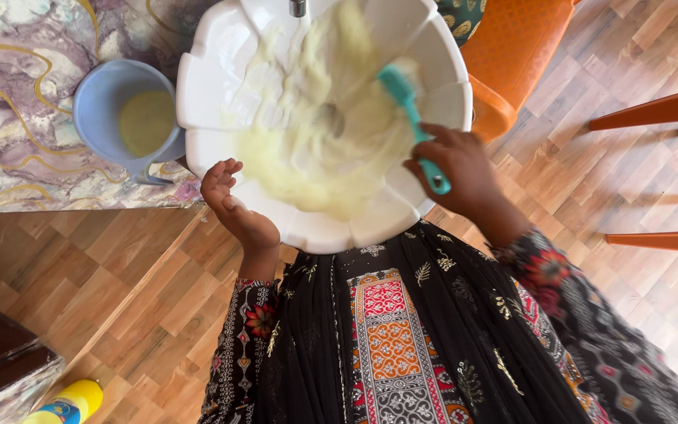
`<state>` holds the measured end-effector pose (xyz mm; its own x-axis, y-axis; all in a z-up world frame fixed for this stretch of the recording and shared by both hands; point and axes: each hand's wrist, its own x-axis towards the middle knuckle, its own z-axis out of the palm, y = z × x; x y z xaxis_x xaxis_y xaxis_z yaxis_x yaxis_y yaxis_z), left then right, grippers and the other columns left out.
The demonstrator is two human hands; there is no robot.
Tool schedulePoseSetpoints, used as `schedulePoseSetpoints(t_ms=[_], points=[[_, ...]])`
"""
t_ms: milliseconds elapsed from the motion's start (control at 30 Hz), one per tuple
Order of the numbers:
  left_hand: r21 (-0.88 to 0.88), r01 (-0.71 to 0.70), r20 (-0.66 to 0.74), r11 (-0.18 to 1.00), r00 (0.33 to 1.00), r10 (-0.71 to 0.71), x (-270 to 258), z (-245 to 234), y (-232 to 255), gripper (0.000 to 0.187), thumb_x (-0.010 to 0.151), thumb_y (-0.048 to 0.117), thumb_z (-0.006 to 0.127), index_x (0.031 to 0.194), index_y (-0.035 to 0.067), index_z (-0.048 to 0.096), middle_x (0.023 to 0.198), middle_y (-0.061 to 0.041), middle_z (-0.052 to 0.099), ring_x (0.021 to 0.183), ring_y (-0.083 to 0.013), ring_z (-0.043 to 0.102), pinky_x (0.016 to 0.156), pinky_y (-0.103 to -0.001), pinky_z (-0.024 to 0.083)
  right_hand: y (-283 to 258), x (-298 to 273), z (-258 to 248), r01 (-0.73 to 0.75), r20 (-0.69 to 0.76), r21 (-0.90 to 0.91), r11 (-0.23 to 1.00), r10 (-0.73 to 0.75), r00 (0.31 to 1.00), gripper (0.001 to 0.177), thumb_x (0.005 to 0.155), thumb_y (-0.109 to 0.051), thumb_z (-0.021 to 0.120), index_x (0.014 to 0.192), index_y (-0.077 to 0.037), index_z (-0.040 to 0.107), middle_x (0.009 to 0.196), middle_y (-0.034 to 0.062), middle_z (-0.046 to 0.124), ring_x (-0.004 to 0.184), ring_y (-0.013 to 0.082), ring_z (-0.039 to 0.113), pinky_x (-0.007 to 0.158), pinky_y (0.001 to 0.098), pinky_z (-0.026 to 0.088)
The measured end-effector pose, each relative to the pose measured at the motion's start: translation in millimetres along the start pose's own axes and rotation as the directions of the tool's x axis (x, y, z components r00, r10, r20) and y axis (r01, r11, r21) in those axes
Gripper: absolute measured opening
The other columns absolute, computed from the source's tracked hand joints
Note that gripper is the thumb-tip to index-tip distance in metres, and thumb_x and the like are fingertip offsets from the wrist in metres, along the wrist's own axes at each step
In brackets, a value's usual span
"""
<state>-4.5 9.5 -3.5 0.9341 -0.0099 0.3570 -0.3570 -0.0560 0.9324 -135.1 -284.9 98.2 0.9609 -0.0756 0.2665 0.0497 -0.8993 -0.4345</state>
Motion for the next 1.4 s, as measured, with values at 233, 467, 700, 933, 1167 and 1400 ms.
schedulePoseSetpoints(t_ms=[233, 467, 700, 933, 1167, 1400], points=[[-0.001, -0.003, 0.018, 1.000, 1.000, 0.003, 1.0, 1.7, -1.0, 0.069, 0.109, 0.064, 0.029, 0.141, 0.004, 0.045, 0.135, -0.012, 0.058, 0.126, -0.0240, 0.056, 0.112, -0.042, 0.037, -17.0, -16.6, 6.7, -0.020, 0.226, 0.296, 0.955, -0.050, 0.973, 0.015, 0.089, -0.027, 0.074, 0.093, -0.012, 0.072, 0.126, 0.0122, 0.071, 0.116, 0.0335, 0.064, 0.097, 0.0476, 0.044], [0.084, 0.005, 0.113, 0.996, 0.994, -0.014, 1.9, 0.8, 1.5, 0.068, 0.110, 0.061, 0.028, 0.140, 0.003, 0.046, 0.138, -0.012, 0.056, 0.133, -0.0257, 0.052, 0.116, -0.044, 0.034, 4.3, -10.9, 51.5, -0.108, -0.001, 0.057, 0.993, 0.108, 0.994, 0.020, 0.091, -0.034, 0.076, 0.098, -0.017, 0.068, 0.130, 0.0093, 0.068, 0.125, 0.0322, 0.059, 0.104, 0.0538, 0.038], [0.079, -0.049, 0.208, 0.996, 0.978, 0.032, 1.6, -0.9, 5.2, 0.063, 0.110, 0.055, 0.031, 0.140, 0.002, 0.046, 0.138, -0.013, 0.055, 0.132, -0.0261, 0.052, 0.113, -0.045, 0.035, 15.2, 16.5, 51.9, 0.022, 0.062, 0.016, 1.000, -0.022, 0.998, 0.017, 0.087, -0.034, 0.078, 0.094, -0.021, 0.071, 0.134, 0.0067, 0.069, 0.126, 0.0304, 0.058, 0.101, 0.0577, 0.032], [0.063, -0.067, 0.179, 0.996, 0.982, 0.055, 3.7, -0.7, 5.6, 0.062, 0.110, 0.054, 0.029, 0.138, 0.003, 0.047, 0.136, -0.013, 0.057, 0.130, -0.0258, 0.054, 0.112, -0.044, 0.036, 15.2, 24.9, 68.4, 0.039, 0.187, 0.275, 0.961, -0.093, 0.978, 0.020, 0.095, -0.039, 0.074, 0.098, -0.021, 0.066, 0.137, 0.0041, 0.066, 0.134, 0.0271, 0.057, 0.108, 0.0569, 0.035], [0.080, -0.056, 0.100, 0.995, 0.994, 0.048, 2.7, 1.1, 5.0, 0.064, 0.110, 0.057, 0.029, 0.138, 0.002, 0.047, 0.133, -0.013, 0.059, 0.128, -0.0260, 0.055, 0.111, -0.043, 0.037, 40.7, 59.7, 53.1, -0.020, -0.018, -0.055, 0.998, 0.019, 1.000, 0.017, 0.091, -0.033, 0.074, 0.096, -0.019, 0.068, 0.141, 0.0078, 0.066, 0.126, 0.0315, 0.057, 0.106, 0.0651, 0.029], [0.106, -0.021, -0.008, 0.994, 1.000, 0.022, -0.1, 2.4, -0.6, 0.066, 0.110, 0.060, 0.029, 0.138, 0.002, 0.046, 0.132, -0.013, 0.058, 0.126, -0.0249, 0.056, 0.110, -0.042, 0.039, 63.7, 62.6, 41.0, 0.155, 0.133, 0.152, 0.976, -0.175, 0.975, 0.016, 0.092, -0.032, 0.076, 0.096, -0.018, 0.069, 0.133, 0.0062, 0.068, 0.125, 0.0298, 0.059, 0.106, 0.0626, 0.031]])
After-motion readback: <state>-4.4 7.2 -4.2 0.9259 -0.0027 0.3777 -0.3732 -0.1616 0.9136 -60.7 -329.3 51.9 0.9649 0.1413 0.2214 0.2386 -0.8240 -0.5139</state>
